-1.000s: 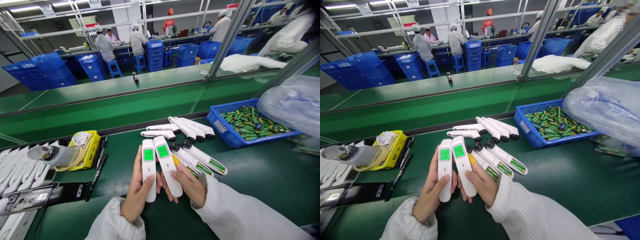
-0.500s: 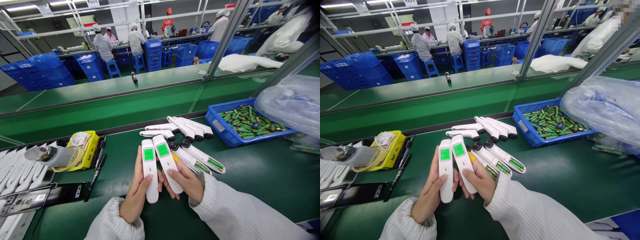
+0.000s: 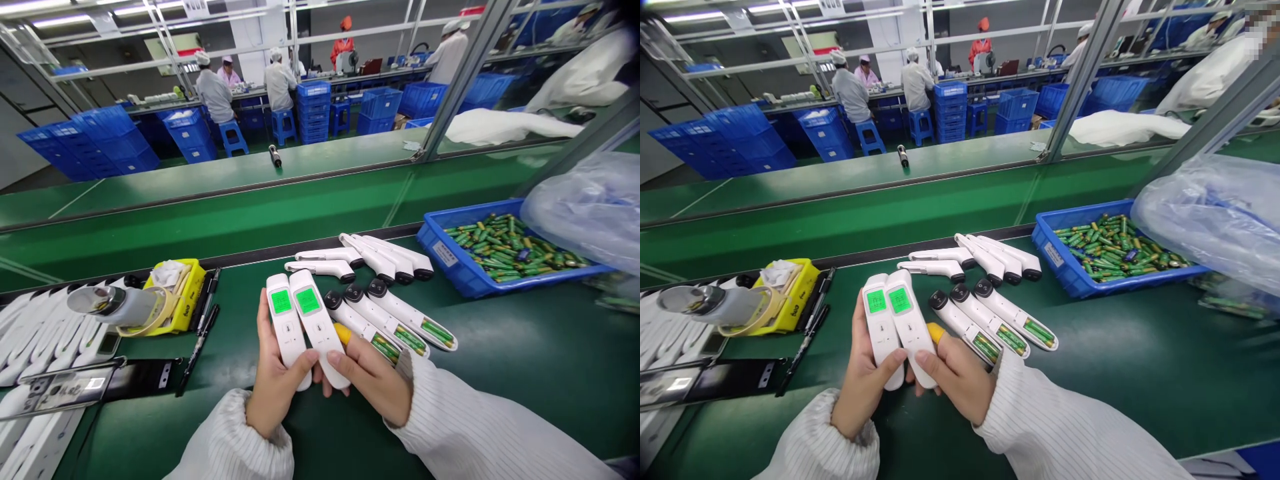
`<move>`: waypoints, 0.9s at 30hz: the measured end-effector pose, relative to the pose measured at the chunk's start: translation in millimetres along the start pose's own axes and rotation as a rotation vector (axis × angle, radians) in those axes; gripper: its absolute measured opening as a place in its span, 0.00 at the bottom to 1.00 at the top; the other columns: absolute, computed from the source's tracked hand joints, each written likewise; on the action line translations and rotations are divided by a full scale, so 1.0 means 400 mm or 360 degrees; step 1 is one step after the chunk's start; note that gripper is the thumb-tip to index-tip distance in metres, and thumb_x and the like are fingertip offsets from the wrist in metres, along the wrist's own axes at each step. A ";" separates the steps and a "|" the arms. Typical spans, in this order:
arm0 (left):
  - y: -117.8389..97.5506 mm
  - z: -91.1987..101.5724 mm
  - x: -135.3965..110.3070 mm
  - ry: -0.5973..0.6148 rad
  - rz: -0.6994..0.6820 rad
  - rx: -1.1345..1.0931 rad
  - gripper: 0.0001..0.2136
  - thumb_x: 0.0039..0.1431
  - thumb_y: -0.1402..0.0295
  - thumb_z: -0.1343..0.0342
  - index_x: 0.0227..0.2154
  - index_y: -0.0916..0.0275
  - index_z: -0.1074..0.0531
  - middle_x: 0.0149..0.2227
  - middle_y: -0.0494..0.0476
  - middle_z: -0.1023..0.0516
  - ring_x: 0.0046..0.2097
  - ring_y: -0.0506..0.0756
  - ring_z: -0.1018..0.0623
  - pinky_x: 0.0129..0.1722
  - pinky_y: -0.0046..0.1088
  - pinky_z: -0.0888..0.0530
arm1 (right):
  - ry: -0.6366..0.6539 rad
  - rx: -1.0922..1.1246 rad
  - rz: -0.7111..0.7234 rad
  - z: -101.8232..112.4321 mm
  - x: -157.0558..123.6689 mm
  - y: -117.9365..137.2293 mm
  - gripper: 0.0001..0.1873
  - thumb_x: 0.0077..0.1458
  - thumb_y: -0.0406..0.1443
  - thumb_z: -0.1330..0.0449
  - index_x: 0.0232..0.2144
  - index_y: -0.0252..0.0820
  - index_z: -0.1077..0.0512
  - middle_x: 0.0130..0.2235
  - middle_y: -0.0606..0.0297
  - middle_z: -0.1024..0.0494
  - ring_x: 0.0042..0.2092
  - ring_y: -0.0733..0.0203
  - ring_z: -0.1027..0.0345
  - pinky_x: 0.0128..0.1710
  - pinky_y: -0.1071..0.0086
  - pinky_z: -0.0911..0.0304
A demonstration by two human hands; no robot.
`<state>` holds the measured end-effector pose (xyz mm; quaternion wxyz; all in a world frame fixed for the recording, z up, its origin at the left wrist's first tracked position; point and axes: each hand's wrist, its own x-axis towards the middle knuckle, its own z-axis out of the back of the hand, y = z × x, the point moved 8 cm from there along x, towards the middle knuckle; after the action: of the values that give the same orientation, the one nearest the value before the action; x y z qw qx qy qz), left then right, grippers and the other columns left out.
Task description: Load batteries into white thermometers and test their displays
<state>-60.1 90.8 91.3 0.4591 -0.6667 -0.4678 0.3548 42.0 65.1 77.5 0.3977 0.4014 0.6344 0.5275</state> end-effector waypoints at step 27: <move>0.015 0.029 -0.012 -0.0264 0.0027 0.0156 0.41 0.54 0.66 0.39 0.63 0.46 0.59 0.60 0.60 0.38 0.52 0.61 0.27 0.48 0.39 0.26 | 0.0125 -0.0193 -0.0091 -0.028 0.010 -0.049 0.21 0.53 0.51 0.42 0.33 0.36 0.30 0.25 0.68 0.35 0.26 0.67 0.44 0.24 0.72 0.47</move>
<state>-70.3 88.8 82.1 0.4477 -0.6157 -0.4806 0.4352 28.5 62.5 59.3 0.4110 0.3374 0.6276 0.5687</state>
